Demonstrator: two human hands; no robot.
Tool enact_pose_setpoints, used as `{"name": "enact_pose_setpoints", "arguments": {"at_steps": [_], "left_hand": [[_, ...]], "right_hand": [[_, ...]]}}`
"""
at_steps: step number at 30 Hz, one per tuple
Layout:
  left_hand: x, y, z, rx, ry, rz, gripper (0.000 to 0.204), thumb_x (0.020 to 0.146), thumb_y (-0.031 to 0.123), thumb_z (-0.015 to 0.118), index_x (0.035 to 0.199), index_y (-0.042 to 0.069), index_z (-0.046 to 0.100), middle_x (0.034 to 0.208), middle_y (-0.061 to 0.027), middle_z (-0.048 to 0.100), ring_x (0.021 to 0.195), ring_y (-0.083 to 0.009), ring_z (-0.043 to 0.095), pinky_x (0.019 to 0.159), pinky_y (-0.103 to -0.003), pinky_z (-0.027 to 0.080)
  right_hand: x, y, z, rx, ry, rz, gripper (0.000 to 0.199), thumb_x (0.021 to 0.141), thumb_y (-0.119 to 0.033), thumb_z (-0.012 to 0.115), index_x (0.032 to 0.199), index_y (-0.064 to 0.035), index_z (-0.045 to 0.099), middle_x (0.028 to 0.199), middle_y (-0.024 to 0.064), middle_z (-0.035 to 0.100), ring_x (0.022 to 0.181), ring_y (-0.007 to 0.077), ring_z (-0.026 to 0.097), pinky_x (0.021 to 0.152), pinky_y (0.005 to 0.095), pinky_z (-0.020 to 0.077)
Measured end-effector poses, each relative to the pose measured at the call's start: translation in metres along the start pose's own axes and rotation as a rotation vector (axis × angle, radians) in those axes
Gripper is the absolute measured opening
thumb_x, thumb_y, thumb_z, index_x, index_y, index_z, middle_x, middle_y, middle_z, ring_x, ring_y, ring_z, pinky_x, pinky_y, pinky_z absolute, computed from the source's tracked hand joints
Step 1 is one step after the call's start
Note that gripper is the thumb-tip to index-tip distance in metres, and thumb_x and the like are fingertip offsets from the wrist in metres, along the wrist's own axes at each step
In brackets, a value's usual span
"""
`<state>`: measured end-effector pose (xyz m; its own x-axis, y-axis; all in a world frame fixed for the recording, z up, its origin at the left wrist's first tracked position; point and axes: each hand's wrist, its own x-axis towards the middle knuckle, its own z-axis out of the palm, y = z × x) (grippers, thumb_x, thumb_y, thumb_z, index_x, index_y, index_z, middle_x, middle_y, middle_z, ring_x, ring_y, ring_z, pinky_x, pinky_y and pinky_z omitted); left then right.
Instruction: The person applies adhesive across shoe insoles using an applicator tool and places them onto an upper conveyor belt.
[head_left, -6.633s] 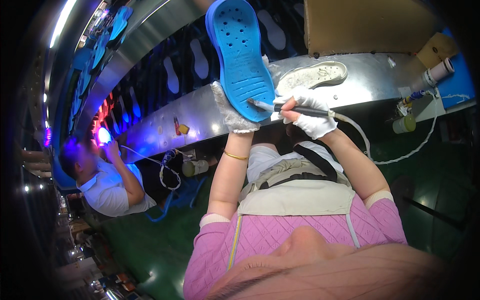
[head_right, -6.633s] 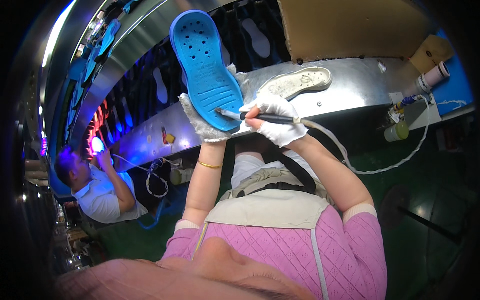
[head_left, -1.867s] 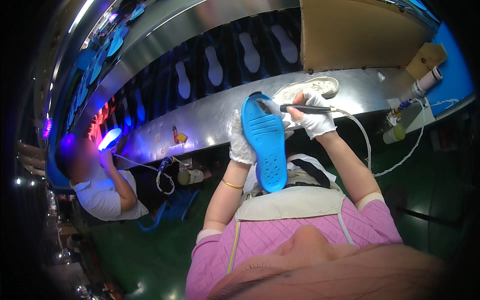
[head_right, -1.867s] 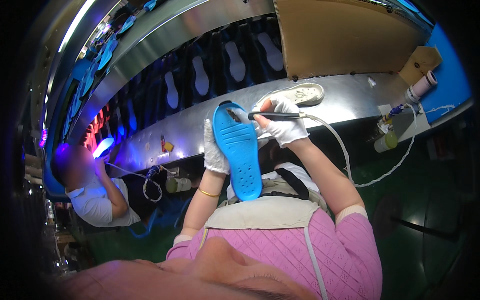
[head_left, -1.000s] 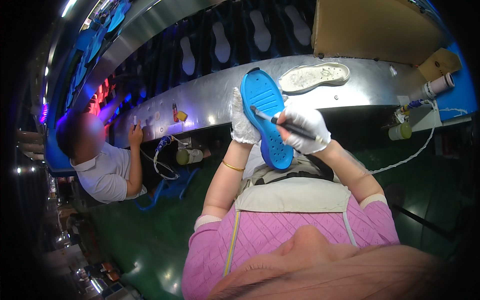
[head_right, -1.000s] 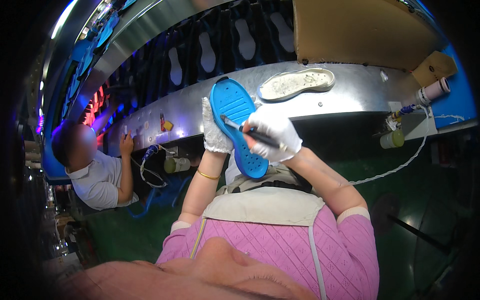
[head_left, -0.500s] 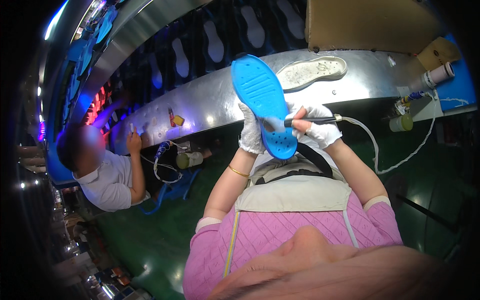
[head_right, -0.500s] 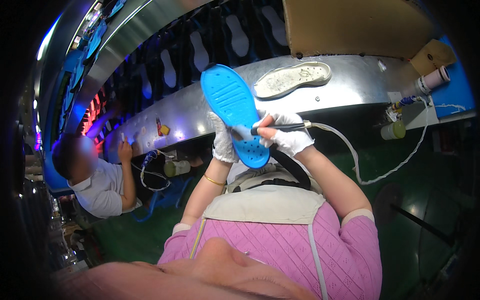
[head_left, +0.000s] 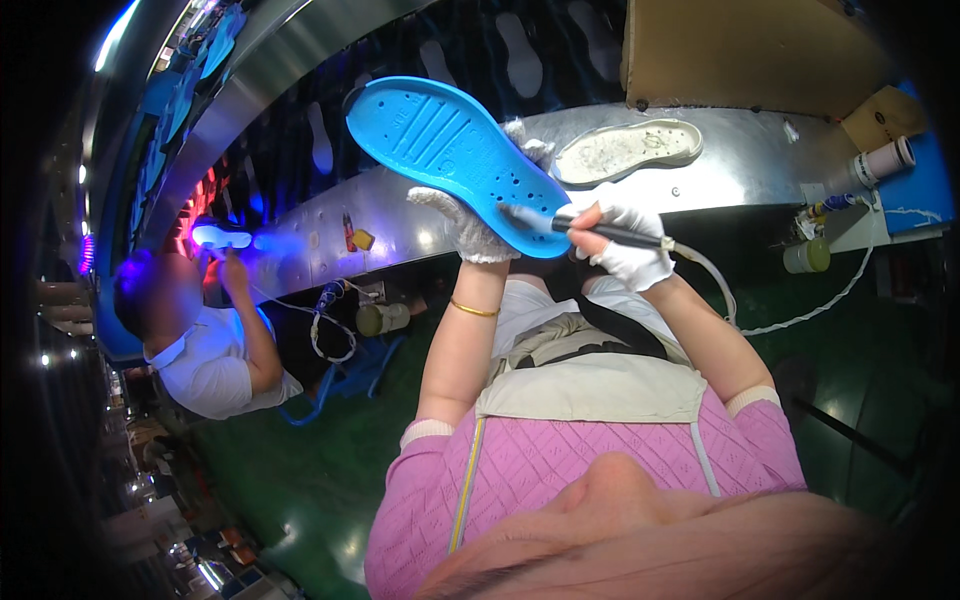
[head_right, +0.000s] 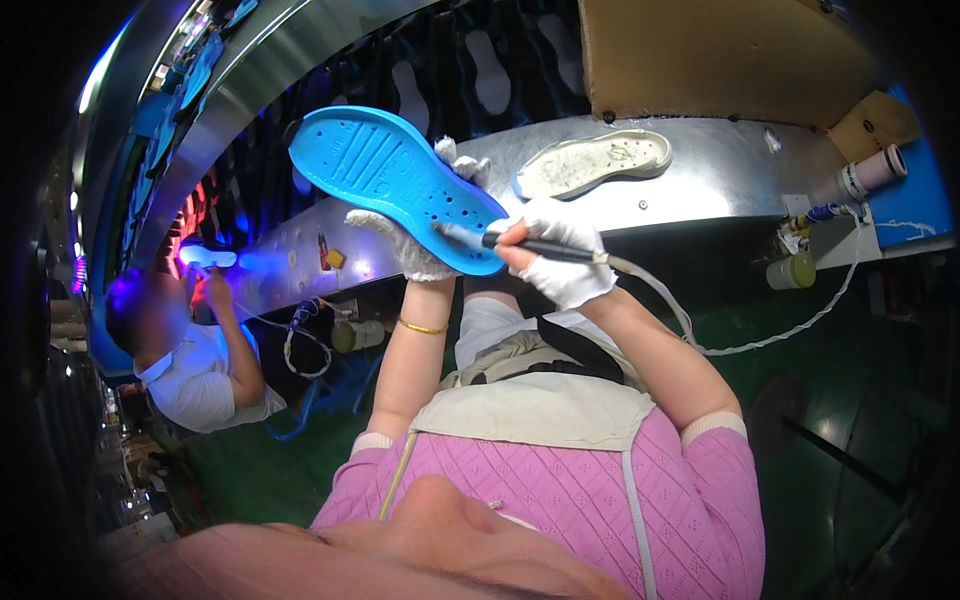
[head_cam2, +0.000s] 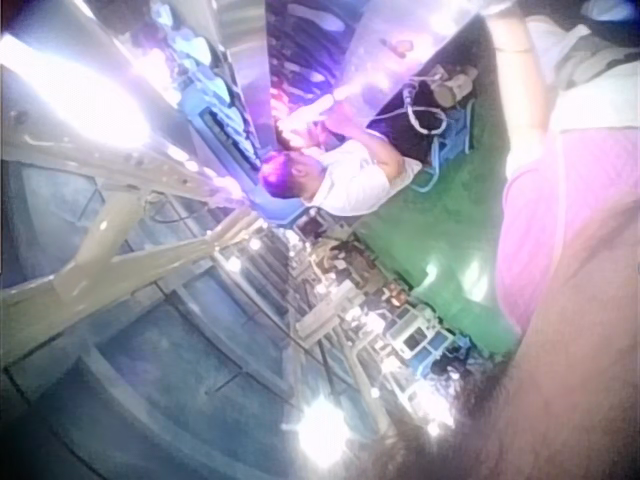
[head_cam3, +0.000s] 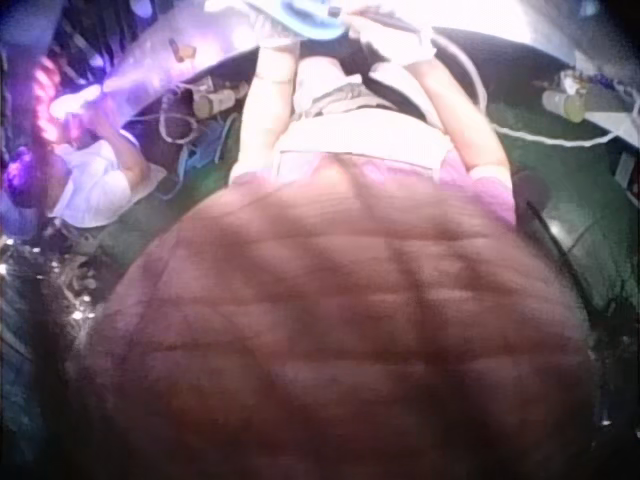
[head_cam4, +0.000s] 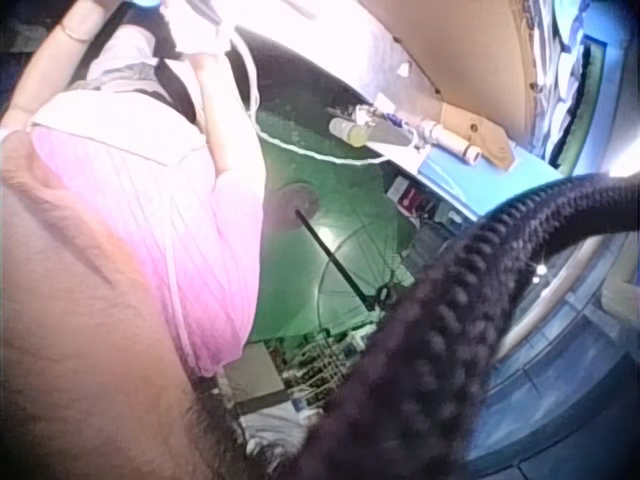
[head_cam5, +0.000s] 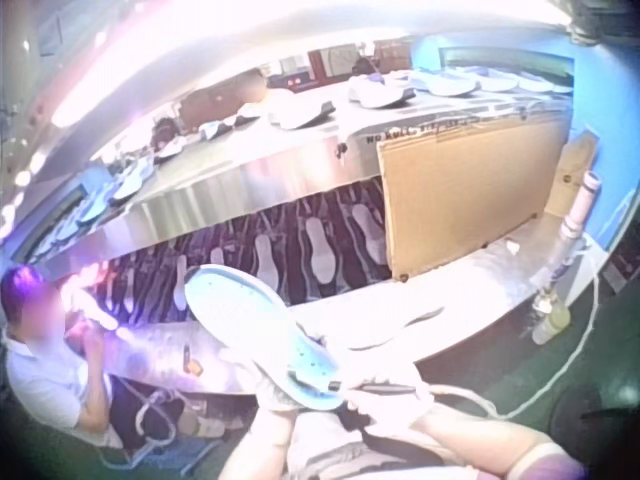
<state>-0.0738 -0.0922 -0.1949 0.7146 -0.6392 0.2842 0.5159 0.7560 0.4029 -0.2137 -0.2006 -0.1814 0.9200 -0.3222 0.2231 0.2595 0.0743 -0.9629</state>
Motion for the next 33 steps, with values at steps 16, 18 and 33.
{"name": "enact_pose_setpoints", "arguments": {"at_steps": [16, 18, 33], "left_hand": [[0.015, 0.027, 0.003, 0.431, -0.192, -0.193, 0.117, 0.05, 0.08, 0.055, 0.133, 0.0, 0.033, 0.125, -0.0174, 0.049, 0.11, -0.0303, 0.053, 0.09, -0.043, 0.049], [0.019, 0.03, 0.005, 0.535, -0.244, -0.264, 0.115, 0.05, 0.081, 0.055, 0.129, -0.001, 0.038, 0.118, -0.0188, 0.053, 0.106, -0.0294, 0.056, 0.087, -0.04, 0.051], [0.058, 0.026, 0.03, 0.944, 0.072, -0.679, 0.07, 0.08, 0.06, 0.052, 0.121, 0.003, 0.049, 0.095, -0.0132, 0.062, 0.078, -0.0192, 0.063, 0.069, -0.03, 0.055]], "right_hand": [[0.017, 0.002, -0.026, -0.14, -0.235, 0.089, 0.012, 0.069, 0.001, 0.065, 0.079, -0.0048, 0.062, 0.076, 0.0055, 0.063, 0.072, 0.0139, 0.059, 0.067, 0.0257, 0.0489], [0.024, 0.004, -0.034, 0.126, -0.317, 0.337, 0.013, 0.066, 0.001, 0.066, 0.077, -0.003, 0.062, 0.077, 0.0068, 0.063, 0.071, 0.0136, 0.059, 0.066, 0.0248, 0.0494], [0.038, -0.024, -0.035, -0.204, -0.385, 0.26, 0.009, 0.066, -0.001, 0.063, 0.074, -0.0061, 0.061, 0.075, 0.0036, 0.059, 0.071, 0.0118, 0.055, 0.065, 0.0245, 0.0453]]}}
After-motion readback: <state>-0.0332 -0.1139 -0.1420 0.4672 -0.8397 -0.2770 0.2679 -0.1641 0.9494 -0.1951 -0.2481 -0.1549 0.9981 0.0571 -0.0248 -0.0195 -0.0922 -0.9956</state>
